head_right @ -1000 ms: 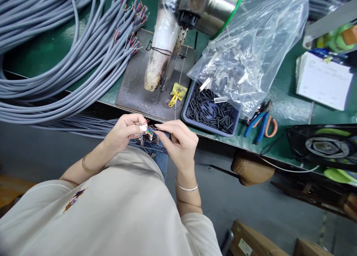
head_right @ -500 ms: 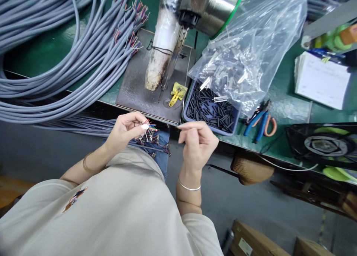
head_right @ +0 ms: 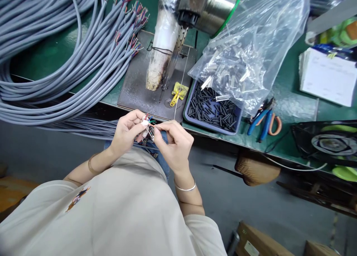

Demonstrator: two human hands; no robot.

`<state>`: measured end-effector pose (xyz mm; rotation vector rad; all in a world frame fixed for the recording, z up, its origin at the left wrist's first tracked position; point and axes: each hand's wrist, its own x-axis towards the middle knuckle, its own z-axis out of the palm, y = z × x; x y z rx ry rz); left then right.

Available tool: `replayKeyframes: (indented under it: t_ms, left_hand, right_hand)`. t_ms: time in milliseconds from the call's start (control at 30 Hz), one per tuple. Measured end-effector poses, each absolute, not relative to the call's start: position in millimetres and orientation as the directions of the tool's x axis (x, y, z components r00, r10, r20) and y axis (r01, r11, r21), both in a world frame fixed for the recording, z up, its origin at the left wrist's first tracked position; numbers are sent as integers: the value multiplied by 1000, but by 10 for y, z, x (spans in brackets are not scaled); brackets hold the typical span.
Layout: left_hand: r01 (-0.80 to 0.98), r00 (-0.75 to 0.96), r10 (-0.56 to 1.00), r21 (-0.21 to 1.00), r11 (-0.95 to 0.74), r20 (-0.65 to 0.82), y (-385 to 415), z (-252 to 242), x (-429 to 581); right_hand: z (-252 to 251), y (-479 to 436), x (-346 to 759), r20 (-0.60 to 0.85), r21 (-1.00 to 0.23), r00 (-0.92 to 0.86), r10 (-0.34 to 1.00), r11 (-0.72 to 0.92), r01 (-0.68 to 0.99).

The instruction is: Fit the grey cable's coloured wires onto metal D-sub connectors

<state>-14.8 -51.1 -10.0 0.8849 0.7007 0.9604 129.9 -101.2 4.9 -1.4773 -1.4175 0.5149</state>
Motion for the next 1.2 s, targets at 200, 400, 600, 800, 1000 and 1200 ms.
replayKeyframes:
  t_ms: [200,400,600,800,1000,1200]
  left_hand:
    - [-451,542,794,701,552,-276,-456,-45,-163]
    - [-354,786,529,468,810,-320,-338,-24,-265]
    - [-382,826,499,389,838,-263,-335,-77,-317]
    - [-416,837,508,365,833,-205,-364,-132,-351]
    - [-404,765,589,517,754,-260,-379,-168,-326]
    - [-286,602,757,816,503,-255,-417,-202,-327]
  right_hand:
    - [7,-1011,1331,276,-902,251,928,160,402]
    - [-7,-987,1365,290,-892,267,919,158,425]
    - [72,-957,1302,297,-872,173,939,193,449]
    - [156,-933,1246,364,-844,125,923,269,465]
    - [158,-945,1230,420,-817,76,904,341,465]
    - [102,-957,1287,337,-845,86,938,261,468]
